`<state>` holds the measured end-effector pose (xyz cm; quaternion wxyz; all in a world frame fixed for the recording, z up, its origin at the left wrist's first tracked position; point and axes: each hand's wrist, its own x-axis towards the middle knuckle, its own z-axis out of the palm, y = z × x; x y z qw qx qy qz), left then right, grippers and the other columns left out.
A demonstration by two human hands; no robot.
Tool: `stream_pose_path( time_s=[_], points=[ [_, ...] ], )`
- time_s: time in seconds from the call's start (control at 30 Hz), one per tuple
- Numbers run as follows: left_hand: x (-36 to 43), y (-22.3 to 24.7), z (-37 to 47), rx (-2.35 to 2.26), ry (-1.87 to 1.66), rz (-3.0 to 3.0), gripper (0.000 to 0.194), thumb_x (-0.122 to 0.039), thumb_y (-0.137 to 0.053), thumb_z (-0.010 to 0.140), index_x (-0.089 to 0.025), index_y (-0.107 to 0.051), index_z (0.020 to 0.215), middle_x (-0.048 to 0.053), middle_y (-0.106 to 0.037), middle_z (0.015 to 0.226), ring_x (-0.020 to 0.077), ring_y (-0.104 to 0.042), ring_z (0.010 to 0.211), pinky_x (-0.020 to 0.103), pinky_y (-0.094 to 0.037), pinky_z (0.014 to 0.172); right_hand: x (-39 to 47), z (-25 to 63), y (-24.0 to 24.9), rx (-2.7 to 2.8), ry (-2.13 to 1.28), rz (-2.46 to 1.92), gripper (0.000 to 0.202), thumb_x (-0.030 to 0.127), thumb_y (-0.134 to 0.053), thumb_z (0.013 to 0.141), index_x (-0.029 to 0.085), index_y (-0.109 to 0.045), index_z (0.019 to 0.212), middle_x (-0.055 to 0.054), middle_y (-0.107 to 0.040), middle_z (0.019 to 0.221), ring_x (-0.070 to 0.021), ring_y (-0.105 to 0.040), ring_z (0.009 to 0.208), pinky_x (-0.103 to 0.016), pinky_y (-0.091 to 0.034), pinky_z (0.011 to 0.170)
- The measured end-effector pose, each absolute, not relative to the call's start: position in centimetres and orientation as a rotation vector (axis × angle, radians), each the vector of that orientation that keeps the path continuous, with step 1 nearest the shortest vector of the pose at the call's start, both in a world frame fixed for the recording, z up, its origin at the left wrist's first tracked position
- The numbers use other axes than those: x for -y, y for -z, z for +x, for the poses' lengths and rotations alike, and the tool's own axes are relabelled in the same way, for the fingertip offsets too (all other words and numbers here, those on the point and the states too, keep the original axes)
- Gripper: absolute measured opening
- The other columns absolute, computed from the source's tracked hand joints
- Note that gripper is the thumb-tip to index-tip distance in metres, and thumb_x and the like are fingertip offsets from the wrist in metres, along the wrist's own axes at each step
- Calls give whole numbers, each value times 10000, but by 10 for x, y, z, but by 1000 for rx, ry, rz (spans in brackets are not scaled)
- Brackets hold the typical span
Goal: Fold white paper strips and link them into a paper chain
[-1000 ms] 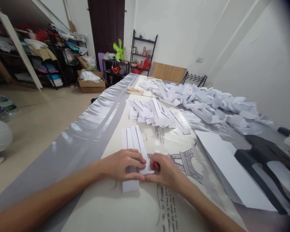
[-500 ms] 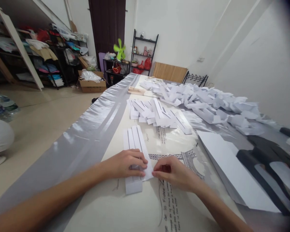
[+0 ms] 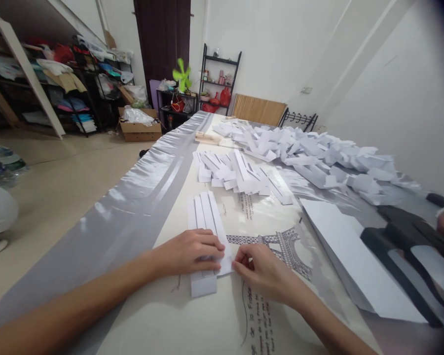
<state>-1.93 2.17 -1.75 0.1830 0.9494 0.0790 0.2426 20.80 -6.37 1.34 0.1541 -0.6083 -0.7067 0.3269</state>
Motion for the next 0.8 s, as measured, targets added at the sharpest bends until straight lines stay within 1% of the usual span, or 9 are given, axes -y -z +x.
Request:
stream_pose_path(
  time_s=[0.17,0.3,0.4,0.47,0.53,0.6,0.8],
  points=[
    [-22,17,-18,-195,-695,2731,191,-322,-596,996,-173,-710,1032,67,-719,1111,176,-636,958,311,-523,865,65,210,-12,2036,-927,-1720,165,211,-533,883,188,-586,728,-1,-647,684,-136,-544,588,-266,-367,539],
    [-21,16,-17,-192,-733,2798,192,-323,-588,1000,-177,-709,1025,65,-724,1096,170,-644,939,307,-535,851,66,207,-10,2085,-800,-1744,158,184,-535,874,202,-531,717,16,-611,662,-140,-513,595,-272,-343,545],
    [-19,14,-18,-176,-742,2905,206,-312,-569,1011,-181,-677,1126,71,-720,1112,180,-653,949,319,-545,847,67,205,-10,2101,-770,-1778,189,183,-532,872,209,-485,692,23,-581,643,-140,-487,587,-270,-322,535],
    [-18,13,-21,-141,-745,3009,226,-267,-567,1010,-204,-636,1217,78,-710,1146,197,-653,986,331,-548,840,66,204,-10,2096,-775,-1794,194,190,-535,876,208,-487,689,18,-585,651,-146,-498,601,-270,-325,545],
    [-18,12,-23,-89,-730,3103,247,-202,-571,1001,-232,-613,1243,82,-693,1191,211,-641,1036,335,-545,849,66,205,-10,2093,-765,-1800,183,190,-538,878,205,-503,699,9,-603,678,-152,-513,625,-274,-335,564],
    [-19,12,-24,-57,-701,3150,248,-167,-570,994,-245,-614,1225,85,-677,1224,215,-625,1065,337,-538,869,66,206,-9,2097,-751,-1797,169,186,-536,882,204,-517,715,5,-617,703,-156,-522,640,-277,-338,575],
    [-18,10,-21,-95,-652,3128,143,-215,-566,1002,-244,-663,1103,73,-678,1183,208,-634,972,340,-545,803,68,207,-7,2159,-661,-1784,174,203,-538,904,209,-501,734,13,-602,680,-159,-508,624,-278,-312,567]
  ],
)
